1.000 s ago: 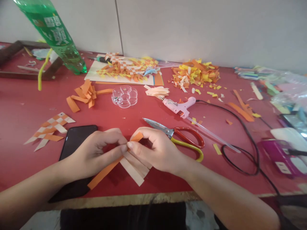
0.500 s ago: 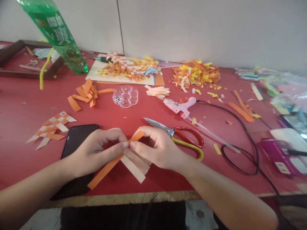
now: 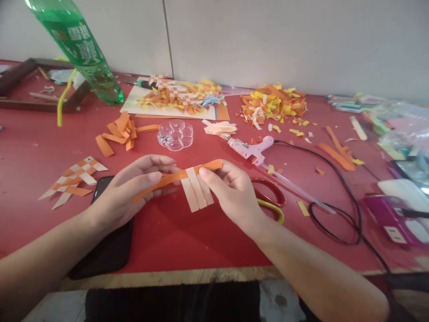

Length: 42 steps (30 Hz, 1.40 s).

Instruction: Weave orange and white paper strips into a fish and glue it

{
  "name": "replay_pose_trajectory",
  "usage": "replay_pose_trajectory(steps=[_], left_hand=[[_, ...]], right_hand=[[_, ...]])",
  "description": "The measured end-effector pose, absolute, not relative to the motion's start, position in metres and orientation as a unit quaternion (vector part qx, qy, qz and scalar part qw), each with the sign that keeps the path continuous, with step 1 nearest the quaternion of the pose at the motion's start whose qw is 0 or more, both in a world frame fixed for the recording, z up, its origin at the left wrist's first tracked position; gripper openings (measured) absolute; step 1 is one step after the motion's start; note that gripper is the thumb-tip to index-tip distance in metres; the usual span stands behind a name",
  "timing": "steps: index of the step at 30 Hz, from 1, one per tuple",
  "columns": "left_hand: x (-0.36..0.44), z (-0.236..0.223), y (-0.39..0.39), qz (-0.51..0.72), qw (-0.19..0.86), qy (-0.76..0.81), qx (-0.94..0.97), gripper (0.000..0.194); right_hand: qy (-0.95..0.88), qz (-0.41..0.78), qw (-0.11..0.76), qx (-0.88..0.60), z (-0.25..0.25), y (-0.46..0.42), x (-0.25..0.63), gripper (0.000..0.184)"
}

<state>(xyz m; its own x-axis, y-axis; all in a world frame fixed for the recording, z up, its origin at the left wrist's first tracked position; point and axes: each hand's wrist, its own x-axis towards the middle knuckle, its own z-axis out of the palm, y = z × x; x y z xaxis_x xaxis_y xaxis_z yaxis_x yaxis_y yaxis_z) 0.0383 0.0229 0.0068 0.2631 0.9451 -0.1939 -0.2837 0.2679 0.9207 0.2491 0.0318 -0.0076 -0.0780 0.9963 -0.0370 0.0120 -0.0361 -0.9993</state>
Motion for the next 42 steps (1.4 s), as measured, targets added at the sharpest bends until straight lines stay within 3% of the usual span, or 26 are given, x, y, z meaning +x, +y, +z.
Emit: replay_pose_trajectory(steps=[4, 8, 13, 20, 23, 26, 33, 37, 42], left_hand=[[0.040, 0.001, 0.026, 0.477, 0.622, 0.456, 0.421, 0.022], [0.039, 0.001, 0.026, 0.442, 0.664, 0.450, 0.402, 0.023], [0.039, 0.008, 0.023, 0.377, 0.718, 0.393, 0.434, 0.013], [0.040, 0.006, 0.023, 0.287, 0.638, 0.453, 0.552, 0.015], [0.039, 0.005, 0.023, 0.330, 0.588, 0.468, 0.571, 0.018], [0.039, 0.006, 0.023, 0.371, 0.553, 0.485, 0.567, 0.024], [0.040, 0.004, 0.026, 0.408, 0.550, 0.516, 0.515, 0.031], [0.041, -0.001, 0.024, 0.391, 0.532, 0.513, 0.548, 0.026], [0.042, -0.002, 0.015, 0.322, 0.374, 0.545, 0.678, 0.017]], right_hand=[[-0.507, 0.519, 0.483, -0.489, -0.009, 0.033, 0.249, 0.012], [-0.494, 0.529, 0.477, -0.498, -0.005, 0.032, 0.250, 0.013], [-0.550, 0.577, 0.389, -0.461, 0.006, 0.028, 0.249, 0.014], [-0.614, 0.571, 0.288, -0.462, 0.011, 0.025, 0.246, 0.025], [-0.607, 0.576, 0.301, -0.458, 0.010, 0.026, 0.246, 0.021], [-0.585, 0.582, 0.334, -0.455, 0.008, 0.027, 0.246, 0.035], [-0.590, 0.572, 0.347, -0.451, 0.003, 0.029, 0.248, 0.034], [-0.640, 0.495, 0.342, -0.478, -0.003, 0.032, 0.247, 0.029], [-0.782, 0.194, 0.369, -0.464, 0.001, 0.046, 0.245, 0.019]])
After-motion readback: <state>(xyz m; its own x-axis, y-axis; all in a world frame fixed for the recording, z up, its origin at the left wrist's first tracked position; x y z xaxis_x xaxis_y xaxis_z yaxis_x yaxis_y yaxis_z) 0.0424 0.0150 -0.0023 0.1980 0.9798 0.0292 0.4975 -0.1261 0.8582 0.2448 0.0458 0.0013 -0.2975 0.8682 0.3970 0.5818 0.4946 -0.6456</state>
